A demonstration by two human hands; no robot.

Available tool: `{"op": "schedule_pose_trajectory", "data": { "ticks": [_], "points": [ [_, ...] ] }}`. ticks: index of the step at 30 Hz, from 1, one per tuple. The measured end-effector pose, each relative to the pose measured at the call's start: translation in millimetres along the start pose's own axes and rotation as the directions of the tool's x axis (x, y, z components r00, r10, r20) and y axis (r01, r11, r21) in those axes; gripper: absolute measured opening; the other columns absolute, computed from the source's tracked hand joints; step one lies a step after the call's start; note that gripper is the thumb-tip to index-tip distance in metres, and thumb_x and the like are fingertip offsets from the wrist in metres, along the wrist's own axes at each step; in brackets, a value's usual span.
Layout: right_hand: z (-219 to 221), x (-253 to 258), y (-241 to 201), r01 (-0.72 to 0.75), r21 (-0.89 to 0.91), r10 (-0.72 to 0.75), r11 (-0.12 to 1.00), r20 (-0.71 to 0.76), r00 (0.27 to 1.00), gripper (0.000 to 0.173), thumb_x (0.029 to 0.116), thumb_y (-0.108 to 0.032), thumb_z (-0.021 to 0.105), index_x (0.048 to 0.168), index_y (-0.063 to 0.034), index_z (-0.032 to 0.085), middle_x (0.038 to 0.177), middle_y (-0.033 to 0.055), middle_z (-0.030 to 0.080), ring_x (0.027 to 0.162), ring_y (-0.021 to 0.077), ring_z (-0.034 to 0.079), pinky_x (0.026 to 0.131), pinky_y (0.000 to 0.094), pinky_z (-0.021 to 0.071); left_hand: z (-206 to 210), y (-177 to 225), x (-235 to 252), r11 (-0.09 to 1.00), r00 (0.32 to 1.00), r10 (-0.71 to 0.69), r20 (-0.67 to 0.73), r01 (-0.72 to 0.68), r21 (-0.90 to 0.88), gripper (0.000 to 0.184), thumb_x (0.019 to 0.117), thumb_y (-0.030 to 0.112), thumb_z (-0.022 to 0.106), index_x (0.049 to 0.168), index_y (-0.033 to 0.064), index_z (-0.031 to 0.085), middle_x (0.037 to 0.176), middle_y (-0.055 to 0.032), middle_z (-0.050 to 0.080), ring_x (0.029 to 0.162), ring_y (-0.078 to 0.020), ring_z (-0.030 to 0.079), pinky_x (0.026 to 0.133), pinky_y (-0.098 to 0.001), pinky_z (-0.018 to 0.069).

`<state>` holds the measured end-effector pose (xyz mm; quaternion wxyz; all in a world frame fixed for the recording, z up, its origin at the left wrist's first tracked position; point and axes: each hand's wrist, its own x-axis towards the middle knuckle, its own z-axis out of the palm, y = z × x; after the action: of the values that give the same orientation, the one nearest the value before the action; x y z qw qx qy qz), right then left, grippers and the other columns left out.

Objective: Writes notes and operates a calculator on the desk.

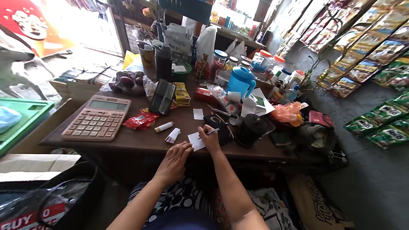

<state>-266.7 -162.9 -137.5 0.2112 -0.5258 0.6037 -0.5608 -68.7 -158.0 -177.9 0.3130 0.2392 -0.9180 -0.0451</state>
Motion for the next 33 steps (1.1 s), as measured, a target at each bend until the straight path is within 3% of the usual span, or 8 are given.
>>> {"op": "schedule_pose_trajectory", "data": {
  "ticks": [14,20,27,33],
  "points": [
    [-1.3,-0.3,0.2,-0.006,-0.002,0.006,1.000,-0.012,1.000,0.031,0.0982,-0.009,0.063,0.069,-0.0015,0.057,0.062,-0.0007,0.055,0.057,0.0019,0.052,0.058,0.0203,0.0458,-1.3,1.0,0.2,1.000,1.000,-0.007,0.006,0.007,-0.005,0.064,0.0699,-0.004,0.070,0.132,0.0089,0.059,0.139,-0.0107,0.061,0.133,-0.0337,0.055,0.108,-0.0527,0.0426],
    [-3.5,-4.2,3.5,-0.059,0.103,0.060,0.993,-0.015,0.998,0.038,0.1056,-0.022,0.058,0.073,-0.0041,0.054,0.060,0.0001,0.054,0.051,0.0055,0.052,0.051,0.0221,0.0464,5.7,-1.3,-4.5,1.000,1.000,-0.011,0.022,0.011,0.013,0.064,0.0742,0.003,0.068,0.136,0.0115,0.057,0.141,-0.0136,0.058,0.132,-0.0343,0.054,0.107,-0.0532,0.0427],
    [-3.5,-8.1,0.2,-0.026,0.099,0.025,0.995,0.011,1.000,0.029,0.0990,-0.011,0.066,0.073,-0.0017,0.057,0.062,0.0009,0.057,0.051,0.0037,0.053,0.050,0.0201,0.0481,4.7,-0.6,-4.3,1.000,1.000,-0.012,0.026,0.012,0.008,0.062,0.0747,0.003,0.067,0.135,0.0114,0.058,0.132,-0.0123,0.063,0.131,-0.0346,0.055,0.107,-0.0531,0.0428],
    [5.0,-18.6,-5.2,-0.026,-0.005,0.026,1.000,0.113,0.993,0.033,0.0949,-0.014,0.071,0.068,-0.0033,0.055,0.059,0.0002,0.053,0.054,0.0067,0.051,0.055,0.0262,0.0457,4.1,0.4,-3.3,0.999,0.999,-0.018,0.045,0.016,0.039,0.062,0.0736,0.000,0.069,0.134,0.0107,0.059,0.133,-0.0113,0.062,0.131,-0.0328,0.055,0.108,-0.0512,0.0430]
  ]
}}
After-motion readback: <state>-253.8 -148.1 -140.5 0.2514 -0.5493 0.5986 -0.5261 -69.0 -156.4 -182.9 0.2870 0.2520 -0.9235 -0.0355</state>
